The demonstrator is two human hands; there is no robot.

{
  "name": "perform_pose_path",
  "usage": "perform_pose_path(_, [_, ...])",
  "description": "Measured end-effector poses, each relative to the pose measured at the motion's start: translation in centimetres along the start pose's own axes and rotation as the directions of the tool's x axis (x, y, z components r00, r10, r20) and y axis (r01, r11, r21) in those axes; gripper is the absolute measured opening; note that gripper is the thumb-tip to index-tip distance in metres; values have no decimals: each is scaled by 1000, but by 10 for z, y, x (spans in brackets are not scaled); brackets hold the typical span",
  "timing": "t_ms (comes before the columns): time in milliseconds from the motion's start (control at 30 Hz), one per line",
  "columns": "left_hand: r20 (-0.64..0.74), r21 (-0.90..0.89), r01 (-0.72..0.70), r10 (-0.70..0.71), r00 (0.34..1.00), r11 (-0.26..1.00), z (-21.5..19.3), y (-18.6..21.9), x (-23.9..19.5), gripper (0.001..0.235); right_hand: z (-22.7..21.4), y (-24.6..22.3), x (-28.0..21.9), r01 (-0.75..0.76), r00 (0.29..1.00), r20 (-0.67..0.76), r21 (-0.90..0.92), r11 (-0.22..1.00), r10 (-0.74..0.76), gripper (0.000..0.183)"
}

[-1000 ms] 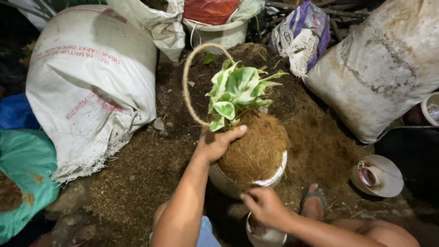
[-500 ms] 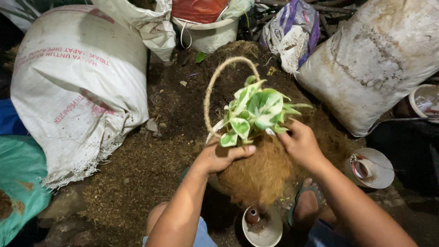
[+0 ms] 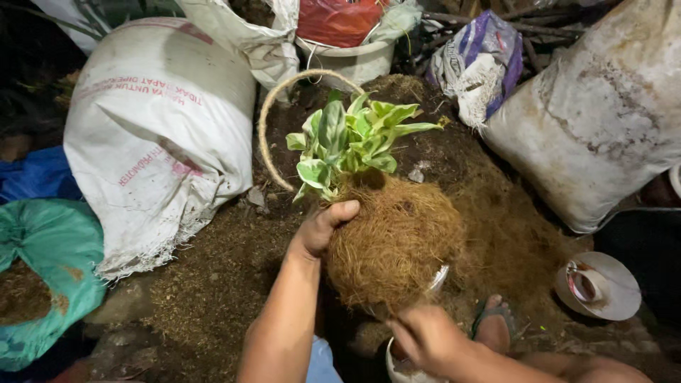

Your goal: The person arranges a variegated pothos plant into a hanging basket filled with coconut coir. They repeatedly adjust the plant's position and tuck the coir around the base to secure it.

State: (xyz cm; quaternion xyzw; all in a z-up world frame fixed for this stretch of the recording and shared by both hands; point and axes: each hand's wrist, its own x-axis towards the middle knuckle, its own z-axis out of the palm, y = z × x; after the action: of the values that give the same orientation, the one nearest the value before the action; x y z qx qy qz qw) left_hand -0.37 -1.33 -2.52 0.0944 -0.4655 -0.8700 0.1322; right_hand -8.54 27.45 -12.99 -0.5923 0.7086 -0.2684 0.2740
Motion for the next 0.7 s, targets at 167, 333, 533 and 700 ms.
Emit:
perform_pose_path(167, [30,305,-31,23,999,952,11,10,-1,69,-108,-71,-16,417,823,-278,-298,859,-495,41])
perform_pose_path(333, [65,367,123,-158,985,922,11,-16,-1,67,-163,-34,18,235,818,-463,-274,933,-342,45])
perform_pose_path(533, [387,352,-328,183,904,876,-16,-76,11,68,-136,75,86,-266,870,-263,462,846,417,30])
perform_pose_path(700, [504,54,-244,185,844,968,-32,-69,27,48,-39,72,81,-406,889,-66,349,845,454,30])
